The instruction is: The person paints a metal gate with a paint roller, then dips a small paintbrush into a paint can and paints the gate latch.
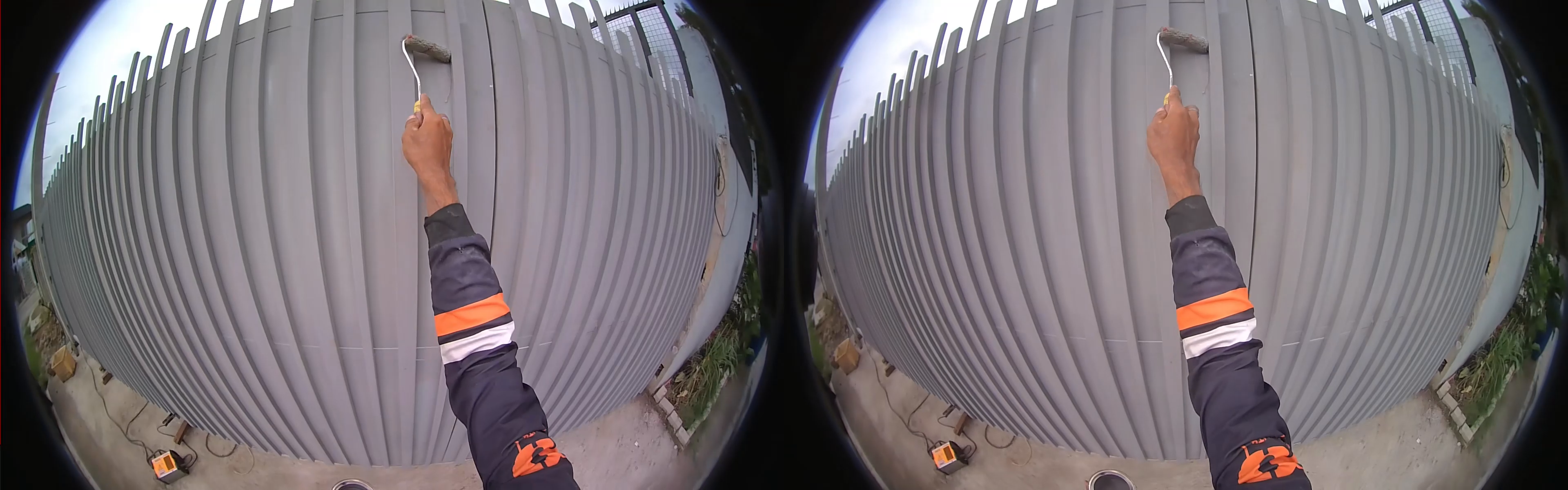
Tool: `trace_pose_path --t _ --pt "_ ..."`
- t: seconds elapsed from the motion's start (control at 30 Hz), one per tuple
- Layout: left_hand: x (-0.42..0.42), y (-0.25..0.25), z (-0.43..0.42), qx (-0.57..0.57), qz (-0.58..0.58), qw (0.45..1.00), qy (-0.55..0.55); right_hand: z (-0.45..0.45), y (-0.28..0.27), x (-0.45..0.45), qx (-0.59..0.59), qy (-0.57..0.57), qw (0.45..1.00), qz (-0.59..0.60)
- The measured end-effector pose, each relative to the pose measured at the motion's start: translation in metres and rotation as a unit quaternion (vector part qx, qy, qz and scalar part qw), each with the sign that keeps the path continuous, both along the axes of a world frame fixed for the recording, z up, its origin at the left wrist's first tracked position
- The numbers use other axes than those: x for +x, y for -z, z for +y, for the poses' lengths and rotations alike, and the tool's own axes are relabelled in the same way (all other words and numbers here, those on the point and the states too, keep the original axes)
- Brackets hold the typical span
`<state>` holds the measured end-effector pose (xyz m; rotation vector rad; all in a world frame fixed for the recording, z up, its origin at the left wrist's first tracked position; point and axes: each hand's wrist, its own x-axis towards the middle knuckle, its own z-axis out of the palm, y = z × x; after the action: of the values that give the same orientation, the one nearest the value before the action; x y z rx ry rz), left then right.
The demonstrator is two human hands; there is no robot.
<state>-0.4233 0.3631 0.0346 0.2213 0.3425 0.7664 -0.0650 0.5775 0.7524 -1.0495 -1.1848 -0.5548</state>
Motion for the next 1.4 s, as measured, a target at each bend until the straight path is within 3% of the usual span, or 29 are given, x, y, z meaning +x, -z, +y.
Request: trace_pose_path --t 0.13,0.3,0.4,0.6,0.7,0.9,1.13,1.3,1.4 --pt "0.002 0.011 0.004 0.011 0.039 0.999 -0.010 -0.007 -0.012 0.006 0.003 0.005 1.000 -0.022" --pt "0.023 -0.018 0.010 -0.029 0.049 0.998 -0.026 -0.025 0.061 0.003 -0.026 0.001 1.000 -0.008" --pt "0.034 -0.031 0.014 -0.041 0.050 0.997 -0.037 -0.016 0.049 0.013 -0.024 -0.006 1.000 -0.012" --pt "0.049 -0.053 0.022 -0.069 0.065 0.994 -0.058 0.003 -0.054 0.027 0.035 -0.020 0.999 -0.026" --pt "0.049 -0.042 0.027 -0.055 0.055 0.996 -0.044 0.006 -0.063 0.031 0.017 -0.017 1.000 -0.016" --pt "0.047 -0.015 0.041 0.004 0.010 1.000 0.000 -0.010 0.025 0.023 -0.001 -0.006 1.000 -0.028" --pt "0.066 -0.042 0.036 -0.024 0.061 0.998 -0.016 -0.030 0.002 0.032 0.059 -0.028 0.997 -0.046" --pt "0.071 -0.023 0.038 -0.019 0.011 0.999 0.040 -0.061 0.096 0.029 0.061 -0.069 0.995 -0.033" --pt "0.076 -0.017 0.037 0.004 0.012 0.999 0.044 -0.055 0.131 0.021 0.001 -0.066 0.998 -0.022"
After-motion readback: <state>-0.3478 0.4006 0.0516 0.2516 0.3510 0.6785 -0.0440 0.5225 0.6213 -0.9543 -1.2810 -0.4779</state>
